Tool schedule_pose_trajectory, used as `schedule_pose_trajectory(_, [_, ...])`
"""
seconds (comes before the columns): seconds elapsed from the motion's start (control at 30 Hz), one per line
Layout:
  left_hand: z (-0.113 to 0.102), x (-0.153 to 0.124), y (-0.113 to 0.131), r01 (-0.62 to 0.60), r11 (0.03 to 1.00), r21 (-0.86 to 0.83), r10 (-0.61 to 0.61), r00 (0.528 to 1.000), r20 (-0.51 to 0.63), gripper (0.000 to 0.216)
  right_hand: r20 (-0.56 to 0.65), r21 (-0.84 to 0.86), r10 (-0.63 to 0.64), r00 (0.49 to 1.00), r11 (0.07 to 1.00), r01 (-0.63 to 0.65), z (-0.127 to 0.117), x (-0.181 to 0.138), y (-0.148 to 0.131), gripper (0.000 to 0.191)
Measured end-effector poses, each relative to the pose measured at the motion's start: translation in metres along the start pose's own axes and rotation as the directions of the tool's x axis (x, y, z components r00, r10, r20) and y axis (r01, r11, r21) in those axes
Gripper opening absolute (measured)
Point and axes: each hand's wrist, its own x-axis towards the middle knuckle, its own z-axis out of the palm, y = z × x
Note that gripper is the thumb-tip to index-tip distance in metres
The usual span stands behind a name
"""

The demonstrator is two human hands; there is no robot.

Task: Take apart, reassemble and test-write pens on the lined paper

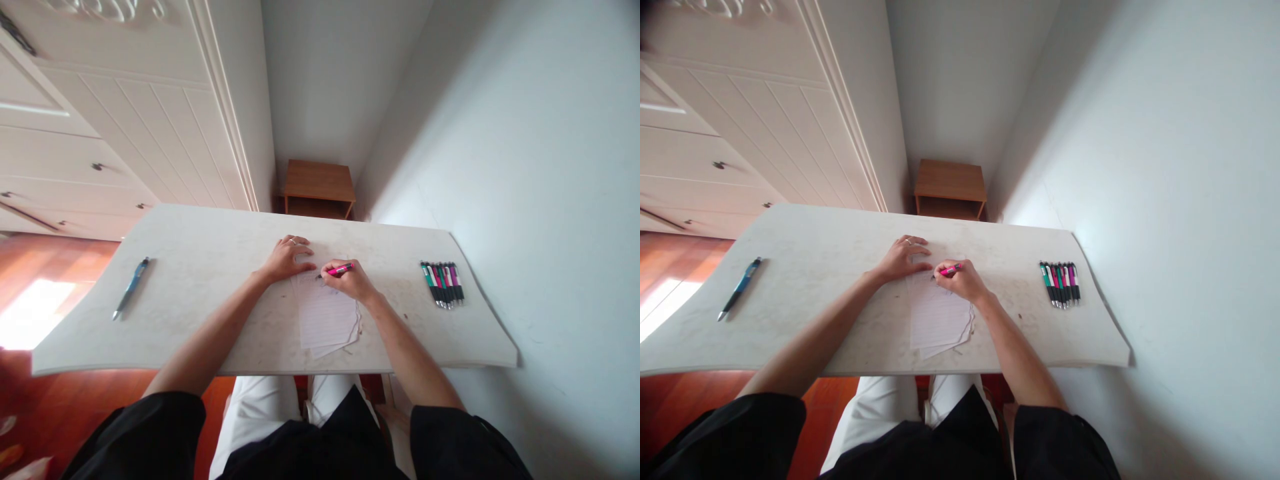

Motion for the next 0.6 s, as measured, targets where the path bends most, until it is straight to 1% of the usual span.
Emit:
schedule_pose_trajectory(0.1, [-0.0012,0.0000,0.0013,0.009,1.000,-0.001,-0.009,1.000,0.002,0.037,0.012,0.002,0.025,1.000,1.000,-0.025,-0.0016,-0.0001,-0.0021,0.017])
schedule_pose_trajectory(0.17, [-0.0023,0.0003,0.0026,0.011,1.000,0.000,-0.011,1.000,0.009,0.037,-0.008,-0.004,0.039,0.999,0.999,-0.039,-0.0031,-0.0002,-0.0030,0.017])
schedule_pose_trajectory(0.47, [-0.0037,0.0000,0.0043,0.027,1.000,-0.003,-0.027,0.999,0.019,0.034,-0.011,-0.023,0.041,0.999,0.999,-0.042,-0.0075,-0.0002,-0.0059,0.016])
schedule_pose_trajectory(0.6, [-0.0029,0.0001,0.0032,0.015,1.000,-0.004,-0.015,1.000,0.017,0.036,-0.025,-0.074,0.052,0.998,0.996,-0.053,-0.0093,-0.0002,-0.0068,0.017])
